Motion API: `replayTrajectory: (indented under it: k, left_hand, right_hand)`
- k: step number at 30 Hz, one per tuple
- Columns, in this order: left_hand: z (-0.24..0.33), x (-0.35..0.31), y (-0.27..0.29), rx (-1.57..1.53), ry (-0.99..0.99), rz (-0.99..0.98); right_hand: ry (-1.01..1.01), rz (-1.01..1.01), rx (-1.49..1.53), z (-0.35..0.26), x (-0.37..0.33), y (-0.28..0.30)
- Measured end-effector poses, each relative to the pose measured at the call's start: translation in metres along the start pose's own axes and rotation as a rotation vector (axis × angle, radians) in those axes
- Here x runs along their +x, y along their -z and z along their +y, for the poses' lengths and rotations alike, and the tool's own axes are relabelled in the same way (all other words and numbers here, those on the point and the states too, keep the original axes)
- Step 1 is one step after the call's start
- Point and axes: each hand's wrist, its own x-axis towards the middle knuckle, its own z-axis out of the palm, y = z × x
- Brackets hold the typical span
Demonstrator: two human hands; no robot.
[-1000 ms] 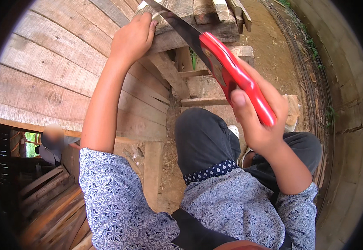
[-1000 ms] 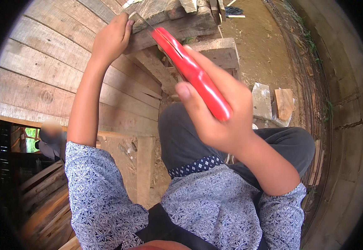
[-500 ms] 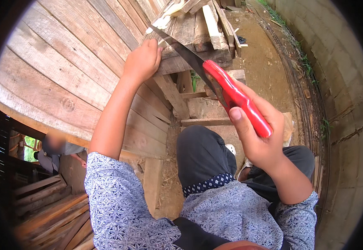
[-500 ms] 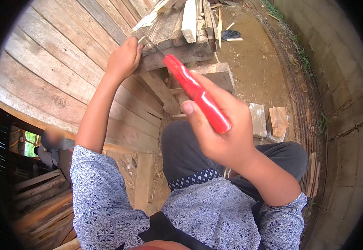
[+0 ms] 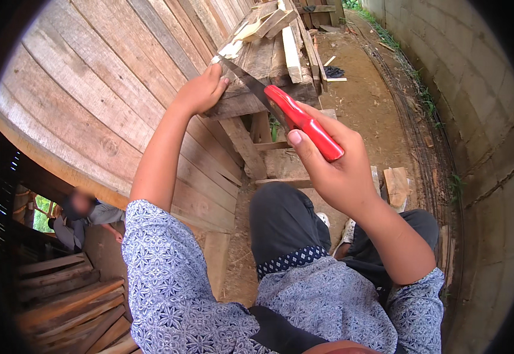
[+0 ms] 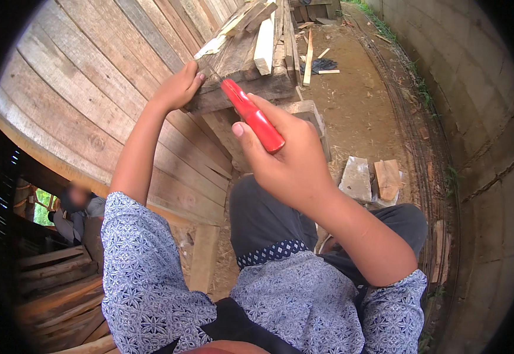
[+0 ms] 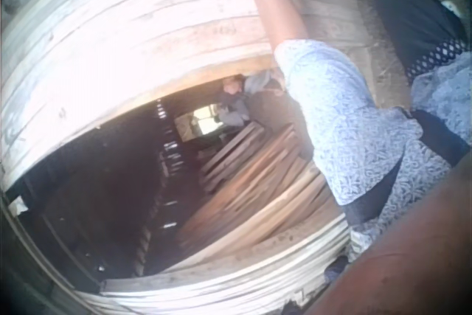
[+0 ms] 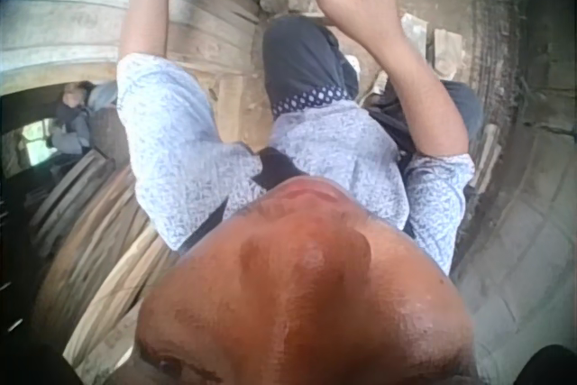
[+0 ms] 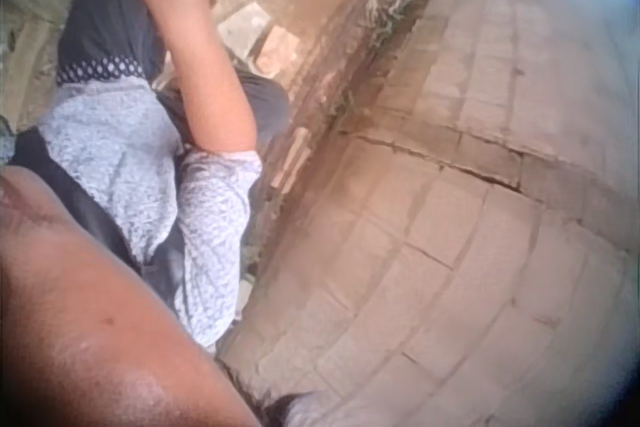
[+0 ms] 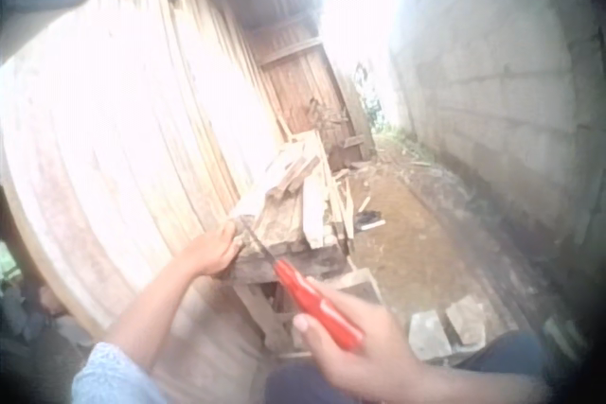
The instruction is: The person assembles a small rectangular wooden frame by hammering nails into the corners of four wooden pieces. They then use a hand saw to cut a small wooden block and fit it into the frame.
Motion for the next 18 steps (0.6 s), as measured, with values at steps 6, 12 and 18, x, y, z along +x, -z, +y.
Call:
replayTrajectory:
  k: [6, 12, 18]
  left_hand:
    - [-0.012, -0.015, -0.003, 0.03, -0.139, 0.145]
    - [0.008, -0.02, -0.02, 0.058, 0.072, 0.321]
    - [0.022, -0.021, -0.032, 0.077, 0.154, 0.462]
  right_hand:
    - [0.017, -0.022, 0.021, 0.003, -0.007, -0.007]
    - [-0.064, -0.023, 0.126, 0.007, -0.015, -0.023]
    - [0.1, 0.034, 0.013, 0.007, -0.003, -0.026]
